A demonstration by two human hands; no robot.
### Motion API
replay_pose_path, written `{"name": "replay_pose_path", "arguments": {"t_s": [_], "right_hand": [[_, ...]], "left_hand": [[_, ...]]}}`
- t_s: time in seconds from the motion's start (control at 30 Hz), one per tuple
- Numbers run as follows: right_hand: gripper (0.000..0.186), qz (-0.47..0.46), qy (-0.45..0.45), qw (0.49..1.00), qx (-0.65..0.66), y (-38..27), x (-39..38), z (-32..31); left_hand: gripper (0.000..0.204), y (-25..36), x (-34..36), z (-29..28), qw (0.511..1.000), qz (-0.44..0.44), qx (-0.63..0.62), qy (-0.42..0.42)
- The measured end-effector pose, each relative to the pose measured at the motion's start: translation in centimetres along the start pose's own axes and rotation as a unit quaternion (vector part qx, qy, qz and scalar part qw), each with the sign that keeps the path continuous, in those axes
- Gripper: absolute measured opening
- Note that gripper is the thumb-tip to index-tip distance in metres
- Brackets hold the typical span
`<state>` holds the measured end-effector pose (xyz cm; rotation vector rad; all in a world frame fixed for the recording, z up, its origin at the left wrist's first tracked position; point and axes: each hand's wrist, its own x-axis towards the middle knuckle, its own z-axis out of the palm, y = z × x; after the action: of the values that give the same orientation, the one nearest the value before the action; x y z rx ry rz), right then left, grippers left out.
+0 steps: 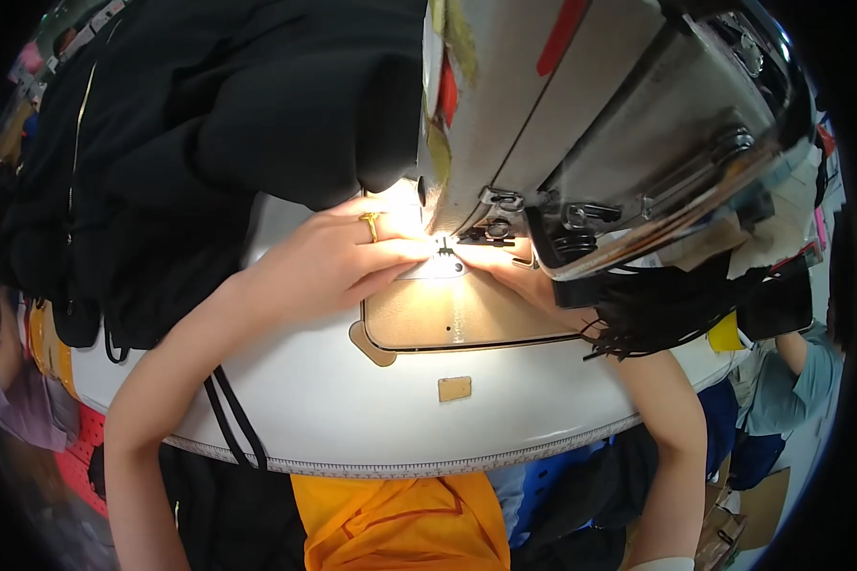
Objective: The recorder is sewing small white labels onto black garment pieces using a sewing machine.
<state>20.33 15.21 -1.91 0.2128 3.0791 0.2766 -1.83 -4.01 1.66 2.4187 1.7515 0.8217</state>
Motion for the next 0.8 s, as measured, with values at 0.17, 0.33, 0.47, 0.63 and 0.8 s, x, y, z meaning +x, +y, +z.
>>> {"name": "replay_pose_path", "arguments": {"t_s": [0.17,0.33,0.47,0.63,0.8], "right_hand": [[0.046,-0.098,0.123,0.914,-0.374,1.2,-0.5,3.3],[0.043,-0.103,0.028,0.973,-0.204,1.5,0.1,2.4],[0.037,-0.112,0.088,0.989,-0.023,0.9,1.0,-0.3],[0.030,-0.218,0.203,0.900,0.319,-1.4,1.0,-3.1],[0.025,0.076,0.028,0.741,0.666,-3.1,0.0,-4.3]], "left_hand": [[0.018,-0.7,0.5,-0.6,0.999,-0.026,-0.011,-0.026],[0.019,-0.7,0.4,0.4,1.000,-0.016,-0.004,0.000],[0.012,-0.7,0.8,0.8,0.998,-0.027,-0.019,0.060],[0.016,0.8,0.4,0.5,0.993,-0.035,-0.070,0.088],[0.014,1.9,0.4,0.9,0.994,-0.074,-0.080,0.033]]}}
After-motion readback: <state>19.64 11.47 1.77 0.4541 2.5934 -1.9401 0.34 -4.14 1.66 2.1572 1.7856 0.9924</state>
